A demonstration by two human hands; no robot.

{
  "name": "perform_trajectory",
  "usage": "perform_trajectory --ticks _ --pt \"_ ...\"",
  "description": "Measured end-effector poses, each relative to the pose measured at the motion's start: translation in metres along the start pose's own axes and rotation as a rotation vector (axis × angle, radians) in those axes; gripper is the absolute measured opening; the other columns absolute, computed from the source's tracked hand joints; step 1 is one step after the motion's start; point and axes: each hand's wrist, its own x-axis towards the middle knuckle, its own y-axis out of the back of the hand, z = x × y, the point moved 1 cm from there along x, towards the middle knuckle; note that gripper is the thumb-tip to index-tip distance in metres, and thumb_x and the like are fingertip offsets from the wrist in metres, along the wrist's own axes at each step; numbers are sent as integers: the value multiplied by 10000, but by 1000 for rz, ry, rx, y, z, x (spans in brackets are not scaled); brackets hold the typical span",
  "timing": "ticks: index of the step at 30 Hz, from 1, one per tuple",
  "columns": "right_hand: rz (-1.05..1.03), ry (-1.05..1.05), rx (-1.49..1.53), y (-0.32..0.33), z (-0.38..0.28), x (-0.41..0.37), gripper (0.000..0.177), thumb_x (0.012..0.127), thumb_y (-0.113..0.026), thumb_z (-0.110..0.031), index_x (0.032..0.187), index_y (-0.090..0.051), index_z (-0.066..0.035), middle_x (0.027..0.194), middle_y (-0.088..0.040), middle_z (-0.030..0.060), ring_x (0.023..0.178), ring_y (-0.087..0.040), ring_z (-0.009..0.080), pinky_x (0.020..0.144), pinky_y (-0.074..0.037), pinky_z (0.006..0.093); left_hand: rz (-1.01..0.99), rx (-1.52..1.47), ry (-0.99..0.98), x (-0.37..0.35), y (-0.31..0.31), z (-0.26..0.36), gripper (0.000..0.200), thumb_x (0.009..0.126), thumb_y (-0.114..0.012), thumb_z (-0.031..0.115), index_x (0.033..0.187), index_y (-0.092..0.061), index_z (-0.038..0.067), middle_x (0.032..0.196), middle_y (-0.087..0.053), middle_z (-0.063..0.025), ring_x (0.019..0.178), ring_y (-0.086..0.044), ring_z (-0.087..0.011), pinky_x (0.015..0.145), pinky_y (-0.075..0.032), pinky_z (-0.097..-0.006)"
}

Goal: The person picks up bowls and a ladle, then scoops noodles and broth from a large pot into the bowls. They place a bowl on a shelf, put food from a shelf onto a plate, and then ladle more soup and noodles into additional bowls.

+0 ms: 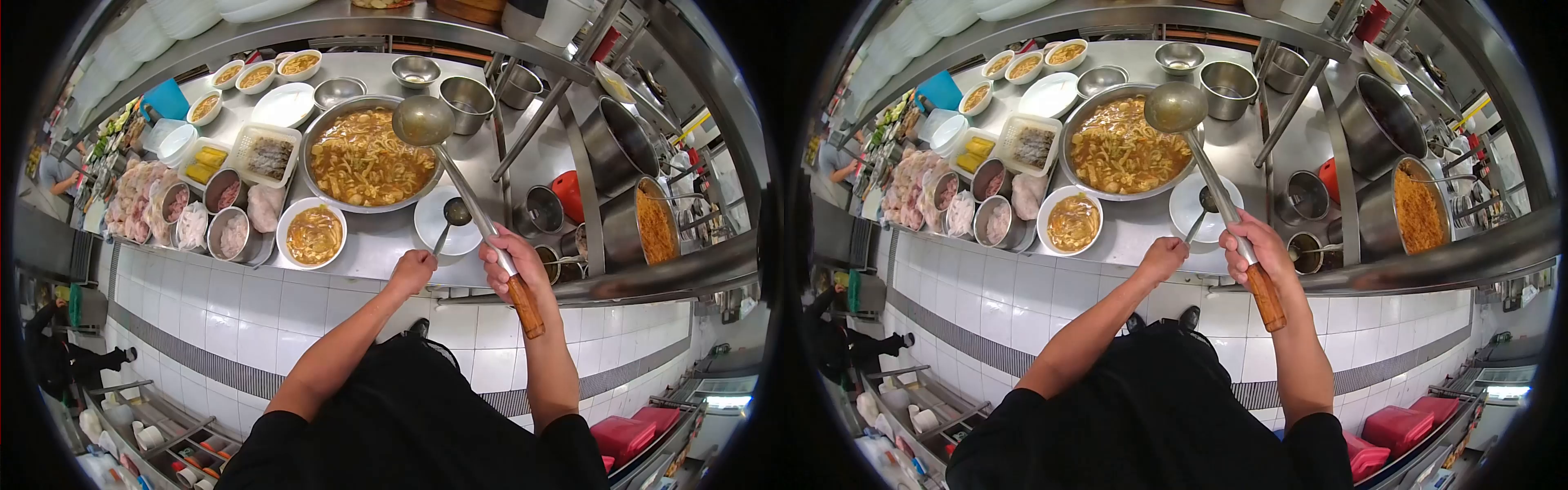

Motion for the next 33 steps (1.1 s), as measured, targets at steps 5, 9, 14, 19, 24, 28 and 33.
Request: perform_trajectory --ticks 5,9,14,19,24,28,33 --pt "3 16 -77 -3 1 9 364 948 -464 -125 1299 -375 -84 694 -514 26 384 -426 80 317 -364 223 24 29 -80 -8 -3 -1 300 875 -554 254 721 -628 8 589 -525 -24 548 -456 -112 513 -368 -304" --pt "33 -14 -36 3 8 10 424 934 -504 -134 1324 -346 -79 697 -512 18 414 -440 79 337 -363 226 1 50 -125 -10 3 -15 260 872 -557 229 768 -643 7 633 -583 -62 598 -536 -140 558 -419 -314" --pt "-1 -4 -42 -12 10 11 560 928 -516 -143 1414 -253 -55 701 -510 28 419 -441 100 344 -367 243 -23 23 -267 7 -21 13 203 883 -547 185 816 -646 22 636 -607 -73 616 -596 -147 564 -447 -342" --pt "19 23 -70 -20 10 8 659 919 -532 -152 1462 -196 10 725 -509 37 475 -479 137 379 -393 298 92 687 -505 39 -83 123 177 893 -561 195 844 -625 37 679 -644 -146 632 -663 -255 550 -502 -377" --pt "-50 14 -76 -16 8 4 689 913 -536 -145 1484 -177 -5 730 -508 40 474 -479 143 385 -401 299 219 851 -884 81 -147 136 60 777 -571 83 738 -607 56 730 -673 -147 672 -684 -318 543 -538 -415" --pt "-21 -20 -79 -10 9 6 657 909 -539 -135 1462 -210 1 733 -515 45 470 -486 149 377 -401 303 234 711 -954 107 -170 115 89 800 -578 114 754 -624 52 713 -669 -142 647 -672 -328 535 -537 -432" --pt "-32 -18 -144 5 4 15 693 906 -550 -145 1470 -179 8 730 -517 51 459 -482 153 365 -392 301 156 557 -651 72 -146 122 302 881 -587 250 1123 -569 71 893 -667 -192 804 -663 -367 709 -528 -490"
